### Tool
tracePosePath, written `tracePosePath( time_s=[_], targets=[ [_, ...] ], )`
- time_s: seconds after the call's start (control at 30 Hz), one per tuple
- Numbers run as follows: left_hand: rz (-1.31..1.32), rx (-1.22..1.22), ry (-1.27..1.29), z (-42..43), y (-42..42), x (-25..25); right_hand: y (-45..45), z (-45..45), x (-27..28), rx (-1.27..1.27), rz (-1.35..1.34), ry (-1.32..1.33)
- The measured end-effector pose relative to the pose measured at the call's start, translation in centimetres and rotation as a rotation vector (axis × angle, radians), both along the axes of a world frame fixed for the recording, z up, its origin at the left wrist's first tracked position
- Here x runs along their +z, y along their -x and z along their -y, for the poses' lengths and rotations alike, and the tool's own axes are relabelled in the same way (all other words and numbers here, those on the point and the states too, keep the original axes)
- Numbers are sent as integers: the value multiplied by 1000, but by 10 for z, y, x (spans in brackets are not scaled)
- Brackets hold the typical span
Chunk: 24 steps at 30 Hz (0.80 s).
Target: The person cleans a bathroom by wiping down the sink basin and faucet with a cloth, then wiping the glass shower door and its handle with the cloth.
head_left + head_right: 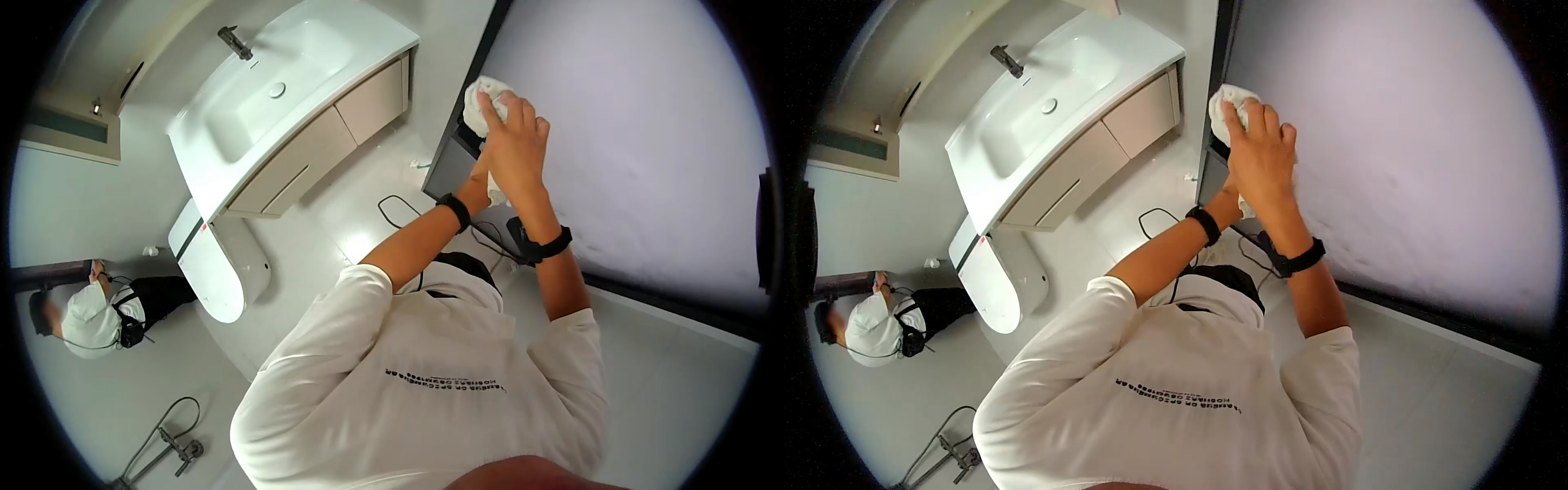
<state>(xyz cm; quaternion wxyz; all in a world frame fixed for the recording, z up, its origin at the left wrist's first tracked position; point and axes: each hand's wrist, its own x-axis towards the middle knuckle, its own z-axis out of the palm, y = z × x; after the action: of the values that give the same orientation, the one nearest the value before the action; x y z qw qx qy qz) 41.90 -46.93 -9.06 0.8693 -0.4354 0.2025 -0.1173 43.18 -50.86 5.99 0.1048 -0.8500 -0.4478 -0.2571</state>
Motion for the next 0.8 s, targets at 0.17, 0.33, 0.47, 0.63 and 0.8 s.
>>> tracePosePath(
  time_s=[0.17,0.33,0.47,0.63,0.8],
  targets=[
    [548,149,-817,16,35,-32,40,13,-2,16,-47,54],
    [448,24,-1150,14,80,-23,69,27,-11,1,-16,104],
    [767,217,-2214,14,91,-31,84,55,-26,-15,68,43],
    [928,-394,-3721,-5,121,26,84,115,-47,-130,65,117],
    [992,-400,-3638,-11,113,30,75,168,-53,-248,144,56]
  ],
)
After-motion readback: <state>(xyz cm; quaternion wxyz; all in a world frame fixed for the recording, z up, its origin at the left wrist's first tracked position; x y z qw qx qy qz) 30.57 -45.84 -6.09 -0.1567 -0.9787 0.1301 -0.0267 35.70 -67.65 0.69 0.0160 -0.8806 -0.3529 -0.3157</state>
